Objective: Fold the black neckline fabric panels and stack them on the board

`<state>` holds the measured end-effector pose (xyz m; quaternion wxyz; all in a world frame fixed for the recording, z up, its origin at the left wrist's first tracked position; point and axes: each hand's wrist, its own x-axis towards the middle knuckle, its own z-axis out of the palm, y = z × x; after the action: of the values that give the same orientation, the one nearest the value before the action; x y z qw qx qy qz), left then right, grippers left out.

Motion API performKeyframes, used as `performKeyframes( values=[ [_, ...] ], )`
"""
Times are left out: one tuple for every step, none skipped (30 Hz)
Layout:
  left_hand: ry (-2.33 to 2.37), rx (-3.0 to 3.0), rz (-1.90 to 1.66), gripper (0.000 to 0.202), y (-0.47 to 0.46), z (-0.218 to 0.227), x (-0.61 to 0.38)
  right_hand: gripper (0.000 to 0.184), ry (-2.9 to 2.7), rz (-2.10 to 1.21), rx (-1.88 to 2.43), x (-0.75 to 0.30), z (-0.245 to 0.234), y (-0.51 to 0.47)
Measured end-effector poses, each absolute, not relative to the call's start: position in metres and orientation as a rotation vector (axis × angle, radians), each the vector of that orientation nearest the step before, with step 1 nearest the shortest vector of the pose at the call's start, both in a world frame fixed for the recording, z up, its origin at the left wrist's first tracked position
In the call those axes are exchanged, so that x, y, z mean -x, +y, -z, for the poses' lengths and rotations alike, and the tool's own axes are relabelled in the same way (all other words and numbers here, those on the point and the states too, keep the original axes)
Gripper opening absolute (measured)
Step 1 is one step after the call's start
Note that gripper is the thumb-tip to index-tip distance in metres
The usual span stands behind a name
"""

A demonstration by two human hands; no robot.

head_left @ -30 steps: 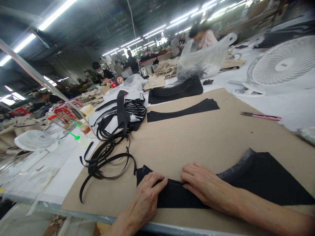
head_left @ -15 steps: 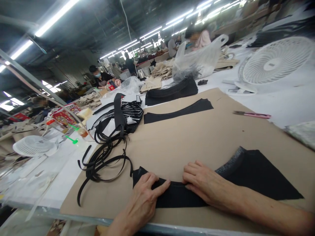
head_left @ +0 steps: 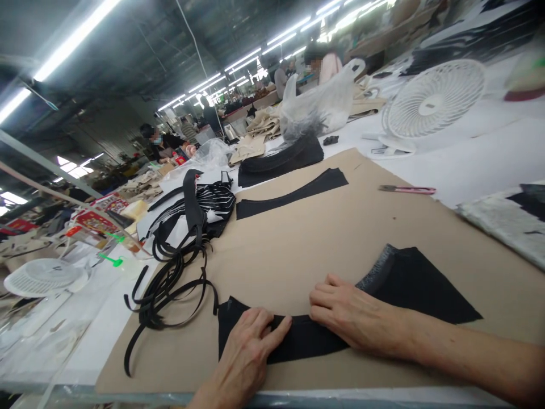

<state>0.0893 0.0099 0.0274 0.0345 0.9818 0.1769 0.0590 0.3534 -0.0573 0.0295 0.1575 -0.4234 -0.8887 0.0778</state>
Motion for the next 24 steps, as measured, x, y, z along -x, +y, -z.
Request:
performKeyframes(
  values=[
    [0.538,-3.013,-0.203,0.049,0.008,-0.028,-0.092,0.014,-2.553,-0.205,1.198,-0.354,-0.030,-0.058],
    [0.536,-2.990,-0.215,0.048,0.006,-0.029,-0.094,0.014,-2.564,-0.186,1.185,-0.354,-0.030,-0.058],
    [0.537,-2.956,-0.219,0.047,0.004,-0.030,-0.098,0.014,-2.571,-0.167,1.173,-0.354,-0.030,-0.058],
    [0.541,-2.920,-0.212,0.047,0.001,-0.031,-0.102,0.014,-2.569,-0.149,1.163,-0.354,-0.030,-0.059],
    [0.549,-2.894,-0.203,0.048,-0.002,-0.030,-0.106,0.014,-2.563,-0.134,1.151,-0.355,-0.030,-0.059],
    [0.553,-2.886,-0.201,0.050,-0.005,-0.029,-0.111,0.014,-2.553,-0.121,1.140,-0.355,-0.029,-0.060],
    [0.552,-2.896,-0.209,0.053,-0.008,-0.028,-0.115,0.014,-2.542,-0.110,1.130,-0.355,-0.027,-0.060],
    [0.543,-2.918,-0.228,0.055,-0.011,-0.025,-0.119,0.014,-2.532,-0.102,1.123,-0.355,-0.026,-0.060],
    [0.529,-2.943,-0.257,0.056,-0.013,-0.022,-0.122,0.014,-2.527,-0.097,1.117,-0.355,-0.024,-0.060],
    [0.520,-2.966,-0.296,0.056,-0.016,-0.019,-0.125,0.014,-2.527,-0.098,1.115,-0.355,-0.024,-0.060],
    [0.512,-2.987,-0.335,0.055,-0.019,-0.017,-0.127,0.014,-2.530,-0.107,1.121,-0.356,-0.024,-0.059],
    [0.507,-3.004,-0.370,0.054,-0.021,-0.015,-0.128,0.012,-2.528,-0.128,1.141,-0.357,-0.025,-0.058],
    [0.509,-3.016,-0.398,0.054,-0.023,-0.014,-0.128,0.008,-2.524,-0.159,1.174,-0.359,-0.027,-0.057],
    [0.508,-3.023,-0.422,0.053,-0.024,-0.014,-0.129,0.003,-2.516,-0.197,1.216,-0.361,-0.029,-0.056],
    [0.516,-3.021,-0.448,0.052,-0.026,-0.015,-0.129,0.004,-2.507,-0.239,1.259,-0.365,-0.032,-0.055],
    [0.537,-3.005,-0.475,0.051,-0.027,-0.017,-0.130,0.010,-2.498,-0.285,1.300,-0.369,-0.035,-0.054],
    [0.577,-2.972,-0.496,0.049,-0.028,-0.019,-0.132,0.016,-2.491,-0.328,1.329,-0.373,-0.038,-0.054],
    [0.630,-2.924,-0.507,0.047,-0.029,-0.021,-0.134,0.018,-2.488,-0.371,1.347,-0.377,-0.041,-0.053],
    [0.690,-2.864,-0.515,0.045,-0.030,-0.024,-0.138,0.018,-2.488,-0.414,1.357,-0.380,-0.044,-0.053],
    [0.752,-2.800,-0.522,0.042,-0.031,-0.026,-0.142,0.017,-2.485,-0.453,1.364,-0.383,-0.046,-0.052],
    [0.809,-2.739,-0.524,0.040,-0.032,-0.027,-0.148,0.016,-2.481,-0.489,1.371,-0.386,-0.047,-0.052],
    [0.851,-2.688,-0.520,0.038,-0.033,-0.029,-0.154,0.014,-2.477,-0.519,1.378,-0.387,-0.048,-0.052],
    [0.884,-2.645,-0.509,0.037,-0.034,-0.029,-0.161,0.012,-2.473,-0.543,1.385,-0.389,-0.049,-0.052],
    [0.908,-2.609,-0.491,0.038,-0.035,-0.030,-0.168,0.011,-2.469,-0.564,1.391,-0.389,-0.049,-0.052]
  ],
)
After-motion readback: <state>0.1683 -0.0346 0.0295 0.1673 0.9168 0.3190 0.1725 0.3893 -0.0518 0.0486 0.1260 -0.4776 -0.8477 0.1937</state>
